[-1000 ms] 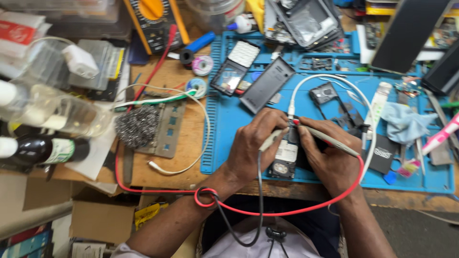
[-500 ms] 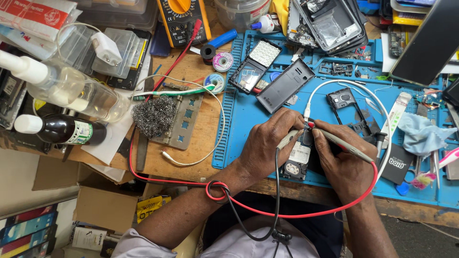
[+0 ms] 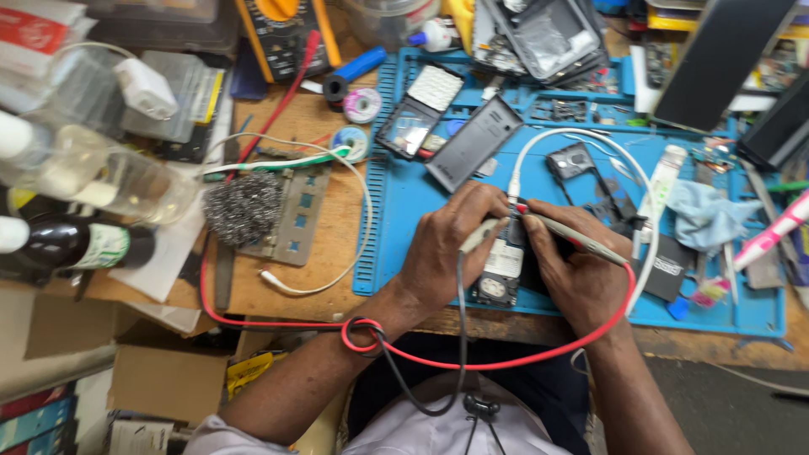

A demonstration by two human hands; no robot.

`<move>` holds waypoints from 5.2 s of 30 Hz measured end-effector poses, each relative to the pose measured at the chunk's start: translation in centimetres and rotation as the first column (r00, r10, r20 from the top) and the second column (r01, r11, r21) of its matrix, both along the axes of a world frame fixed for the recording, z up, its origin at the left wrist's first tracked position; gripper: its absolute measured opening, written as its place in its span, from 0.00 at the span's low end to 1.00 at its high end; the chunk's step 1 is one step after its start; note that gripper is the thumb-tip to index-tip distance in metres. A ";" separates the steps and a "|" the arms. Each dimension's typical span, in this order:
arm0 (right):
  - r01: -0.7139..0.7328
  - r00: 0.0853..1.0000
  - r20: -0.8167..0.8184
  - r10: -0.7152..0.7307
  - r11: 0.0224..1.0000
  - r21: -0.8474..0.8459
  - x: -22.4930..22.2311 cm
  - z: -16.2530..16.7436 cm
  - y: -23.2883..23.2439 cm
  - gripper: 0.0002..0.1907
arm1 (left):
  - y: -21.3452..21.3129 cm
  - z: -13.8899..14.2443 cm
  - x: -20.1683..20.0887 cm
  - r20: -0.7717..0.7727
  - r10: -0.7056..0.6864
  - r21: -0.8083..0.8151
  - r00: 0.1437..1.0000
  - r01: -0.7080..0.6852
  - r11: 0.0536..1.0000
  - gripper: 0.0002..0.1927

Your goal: The person holds a disassembled phone motherboard on the work mat and probes its contacts with multimeter test leads. They then apply liquid from a small bottle to the board, heat it with a soldering iron, and use tweezers to work on the board's components.

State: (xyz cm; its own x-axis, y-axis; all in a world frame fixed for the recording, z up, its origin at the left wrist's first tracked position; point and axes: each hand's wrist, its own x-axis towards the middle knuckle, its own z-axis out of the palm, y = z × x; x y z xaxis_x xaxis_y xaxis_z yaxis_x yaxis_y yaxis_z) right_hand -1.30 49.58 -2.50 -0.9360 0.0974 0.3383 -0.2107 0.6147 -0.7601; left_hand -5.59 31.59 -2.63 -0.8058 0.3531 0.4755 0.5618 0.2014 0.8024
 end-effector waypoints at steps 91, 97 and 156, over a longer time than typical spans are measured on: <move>0.074 0.997 -0.022 -0.075 0.997 -0.033 0.5 -0.4 0.7 0.08 | 0.5 -0.9 0.0 -0.014 0.042 -0.006 0.999 -0.042 0.999 0.12; 0.093 0.995 0.070 -0.076 0.955 -0.280 1.9 -1.2 0.9 0.10 | 0.6 -1.3 -0.1 0.029 -0.038 0.082 0.999 0.036 0.996 0.12; -0.472 0.875 0.013 0.484 0.846 0.248 8.1 0.5 -4.4 0.14 | -6.1 -1.9 9.9 0.435 -0.329 0.657 0.838 -0.046 0.752 0.12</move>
State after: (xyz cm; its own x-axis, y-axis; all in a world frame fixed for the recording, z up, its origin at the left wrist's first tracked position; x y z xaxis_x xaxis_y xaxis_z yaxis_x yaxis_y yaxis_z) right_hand 6.76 45.21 -2.02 -0.8279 -0.4463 0.3396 -0.5573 0.5875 -0.5867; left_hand 4.34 25.44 -4.51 -0.9499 0.2597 0.1741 0.0252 -0.4914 0.8705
